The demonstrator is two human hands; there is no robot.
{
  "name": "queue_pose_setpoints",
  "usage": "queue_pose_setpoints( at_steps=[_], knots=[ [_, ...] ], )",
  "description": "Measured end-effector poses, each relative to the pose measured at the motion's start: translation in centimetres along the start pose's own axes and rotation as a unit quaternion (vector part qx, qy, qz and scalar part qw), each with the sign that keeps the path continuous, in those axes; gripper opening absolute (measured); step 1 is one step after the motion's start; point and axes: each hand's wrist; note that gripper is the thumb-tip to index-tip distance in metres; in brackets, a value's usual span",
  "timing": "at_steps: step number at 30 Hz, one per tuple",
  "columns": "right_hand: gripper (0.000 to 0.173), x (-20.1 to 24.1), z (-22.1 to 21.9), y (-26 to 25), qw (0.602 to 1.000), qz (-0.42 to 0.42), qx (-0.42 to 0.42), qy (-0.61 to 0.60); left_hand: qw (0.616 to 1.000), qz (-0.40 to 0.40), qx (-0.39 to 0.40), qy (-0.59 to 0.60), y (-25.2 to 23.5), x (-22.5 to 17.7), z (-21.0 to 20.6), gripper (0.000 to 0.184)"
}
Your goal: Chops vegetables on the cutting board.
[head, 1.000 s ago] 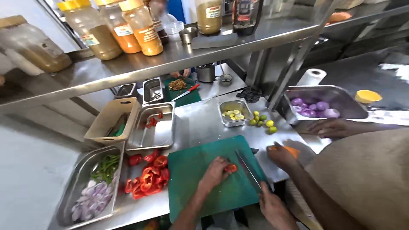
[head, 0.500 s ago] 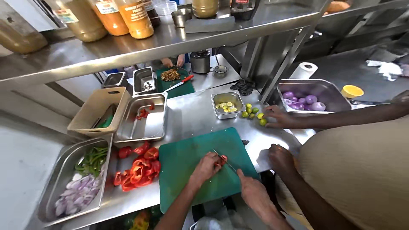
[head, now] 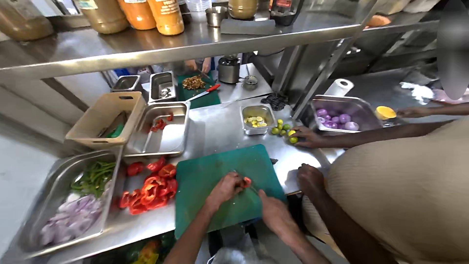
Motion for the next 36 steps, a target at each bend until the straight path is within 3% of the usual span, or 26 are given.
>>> queue_pose_setpoints(
  at_steps=[3,6,12,17,19,22,24,27,29,31,36],
  knots=[
    [0.059,-0.8,-2.2,-2.0,0.998,0.000,-0.015,-0.053,0.999,-0.027,-0.025,0.015,0.0,0.8,-1.0,0.017],
    [0.060,-1.3,-1.6,-2.4,0.998,0.000,-0.006,-0.065,0.998,-0.039,-0.053,0.014,0.6,0.9,-0.7,0.019],
    [0.059,0.0,1.1,-0.4,1.000,0.017,0.002,-0.009,1.000,0.010,-0.022,0.010,1.2,0.0,0.0,0.021],
    [0.054,0.1,-2.7,-2.8,0.999,0.025,0.010,-0.039,0.999,-0.022,-0.031,-0.003,1.2,0.5,-0.5,0.020],
    [0.053,-0.4,-1.9,-2.9,0.998,0.028,0.026,-0.044,0.998,-0.010,-0.063,-0.003,1.7,0.5,-0.7,0.021],
    [0.049,-1.9,-0.1,-2.0,0.993,0.029,-0.005,-0.113,0.981,0.015,-0.194,0.000,2.3,0.8,-1.9,0.022],
    [0.044,-3.4,0.5,-1.2,0.982,0.016,-0.047,-0.181,0.967,0.035,-0.250,-0.020,2.0,-0.1,-3.5,0.037],
    [0.047,-5.4,0.6,-1.1,0.967,-0.029,-0.070,-0.244,0.971,0.048,-0.200,-0.120,-0.1,-1.9,-5.8,0.061],
    [0.053,-6.1,0.0,-1.0,0.958,-0.055,-0.069,-0.273,0.977,0.059,-0.145,-0.143,-1.4,-2.5,-6.6,0.058],
    [0.053,-6.8,-0.5,-0.7,0.952,-0.069,-0.069,-0.289,0.977,0.053,-0.142,-0.153,-2.0,-2.2,-7.3,0.053],
    [0.049,-7.6,-1.7,0.8,0.945,-0.078,-0.062,-0.313,0.950,-0.031,-0.276,-0.141,-1.1,-0.4,-8.0,0.040]
  ],
)
Point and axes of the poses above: each hand's wrist, its own y-axis away from the middle knuckle, its own z-axis out of the back of the hand, x = y × z, and after that the axes turned 15 degrees about -x, right-handed
